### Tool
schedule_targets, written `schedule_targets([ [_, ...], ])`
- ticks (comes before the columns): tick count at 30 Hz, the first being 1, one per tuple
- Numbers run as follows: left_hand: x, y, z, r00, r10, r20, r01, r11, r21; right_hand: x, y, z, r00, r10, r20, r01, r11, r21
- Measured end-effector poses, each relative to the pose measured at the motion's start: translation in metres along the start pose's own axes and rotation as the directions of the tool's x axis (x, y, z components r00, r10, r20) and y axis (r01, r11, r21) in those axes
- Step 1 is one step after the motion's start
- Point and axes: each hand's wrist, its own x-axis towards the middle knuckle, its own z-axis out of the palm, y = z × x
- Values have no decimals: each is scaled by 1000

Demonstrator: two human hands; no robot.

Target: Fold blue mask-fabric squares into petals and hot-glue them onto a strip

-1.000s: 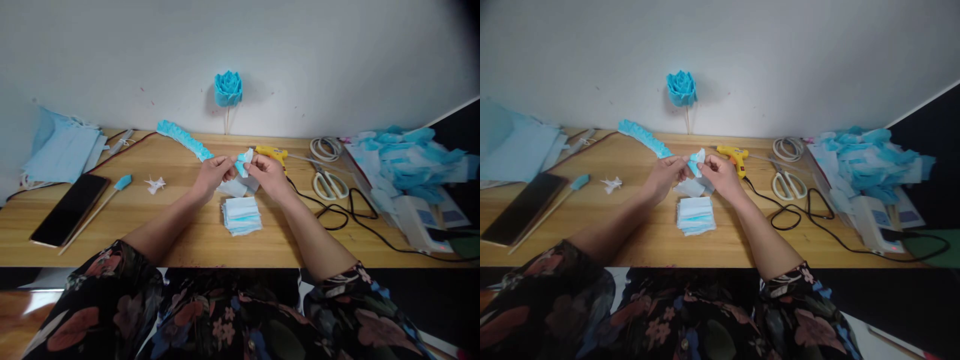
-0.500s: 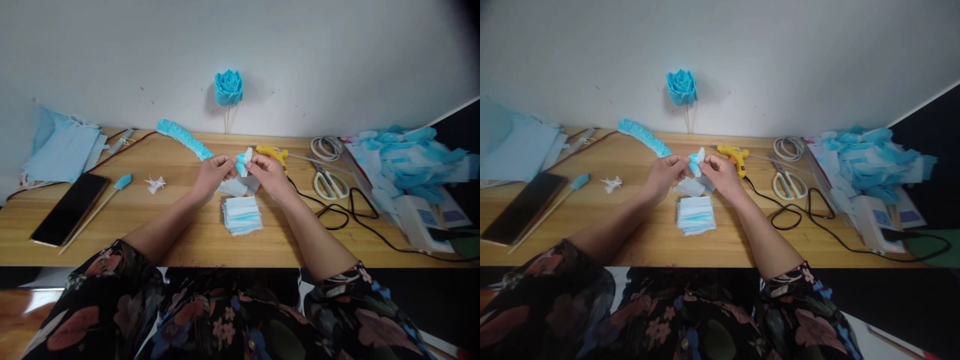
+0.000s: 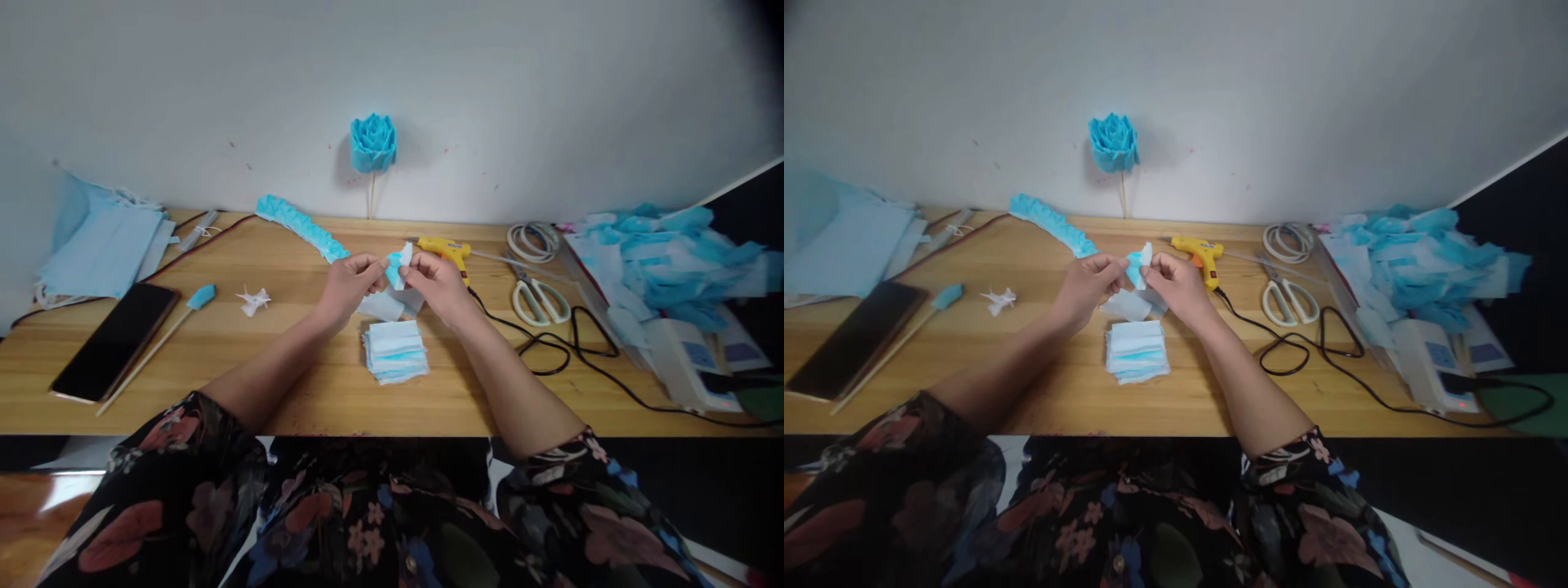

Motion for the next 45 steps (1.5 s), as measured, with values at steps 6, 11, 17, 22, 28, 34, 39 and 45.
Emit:
schedule_targets([
  [6,1,-1,-4,999,45,18,-45,998,-42,0,0,-2,1000,-6,-14,6,1000,-1],
  [11,1,-4,-3,996,22,84,-17,998,-53,0,-2,-2,1000,-15,-12,15,1000,6],
  [17,1,-10,1,996,-20,89,23,999,-35,0,0,0,1000,-13,-15,14,1000,20],
  [22,0,-10,2,998,-5,63,8,998,-55,-1,0,2,999,-35,-17,35,999,4],
  [28,-1,-7,5,999,-15,33,17,999,-51,-2,-1,4,999,-31,-13,31,999,-42],
  [34,0,-9,5,1000,-8,8,8,1000,-29,-3,-1,4,999,-27,-17,26,998,-58],
  [39,-2,-4,5,1000,-29,-8,29,999,-23,-4,-1,8,999,-29,-39,28,999,-28],
  [45,-4,0,5,999,-39,11,40,997,-66,-2,-1,8,997,32,-64,-27,997,69],
])
